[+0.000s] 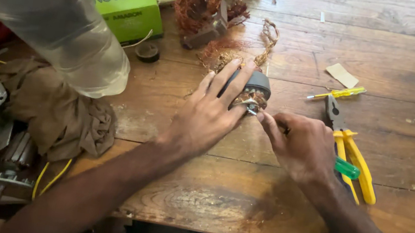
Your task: The person holds an electric motor stator on a wooden workbench and uses a screwdriver to pry and scrape the old copper windings out of the stator core, repositioning the stator and working around its rim to loosen the windings, continuing to lever the windings free by hand and with the screwdriver.
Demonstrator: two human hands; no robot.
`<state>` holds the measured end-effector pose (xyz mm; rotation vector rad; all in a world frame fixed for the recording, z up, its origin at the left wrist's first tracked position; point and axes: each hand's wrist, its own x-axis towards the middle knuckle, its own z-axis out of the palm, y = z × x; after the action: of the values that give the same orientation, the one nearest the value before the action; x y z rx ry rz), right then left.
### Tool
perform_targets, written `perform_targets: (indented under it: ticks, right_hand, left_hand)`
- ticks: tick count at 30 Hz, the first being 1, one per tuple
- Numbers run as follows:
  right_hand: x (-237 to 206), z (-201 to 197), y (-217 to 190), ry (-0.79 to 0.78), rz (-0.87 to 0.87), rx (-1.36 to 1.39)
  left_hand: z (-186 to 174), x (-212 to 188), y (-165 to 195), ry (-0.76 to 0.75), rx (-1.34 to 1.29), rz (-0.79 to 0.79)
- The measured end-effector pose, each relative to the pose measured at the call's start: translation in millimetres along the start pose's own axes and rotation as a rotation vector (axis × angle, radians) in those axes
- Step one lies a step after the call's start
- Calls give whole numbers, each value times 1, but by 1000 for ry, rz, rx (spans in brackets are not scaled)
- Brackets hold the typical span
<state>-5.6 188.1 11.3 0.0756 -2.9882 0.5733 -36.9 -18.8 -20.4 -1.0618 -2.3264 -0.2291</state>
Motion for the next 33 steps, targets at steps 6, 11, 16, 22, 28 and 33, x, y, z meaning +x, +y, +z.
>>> perform_targets:
  ticks: [6,11,16,22,28,33]
  right_hand:
    - [-1,4,-1,-59,69,55]
    - [-7,10,-1,105,-137,121]
    - [-9,14,6,89,-240,118]
    - [-1,12,16,152,-413,-2]
    - [-8,1,24,344,-378,-141]
    - [-8,-1,21,346,-367,-193]
  left_hand:
    - [9,1,4,-14,24,-37]
    - [12,0,4,-46,1,-53]
    - [12,0,2,-21,46,-59]
    - [11,0,-3,-84,12,-77]
    - [7,-5,-4,-100,133,-11]
    - [14,-3,2,-117,175,-79]
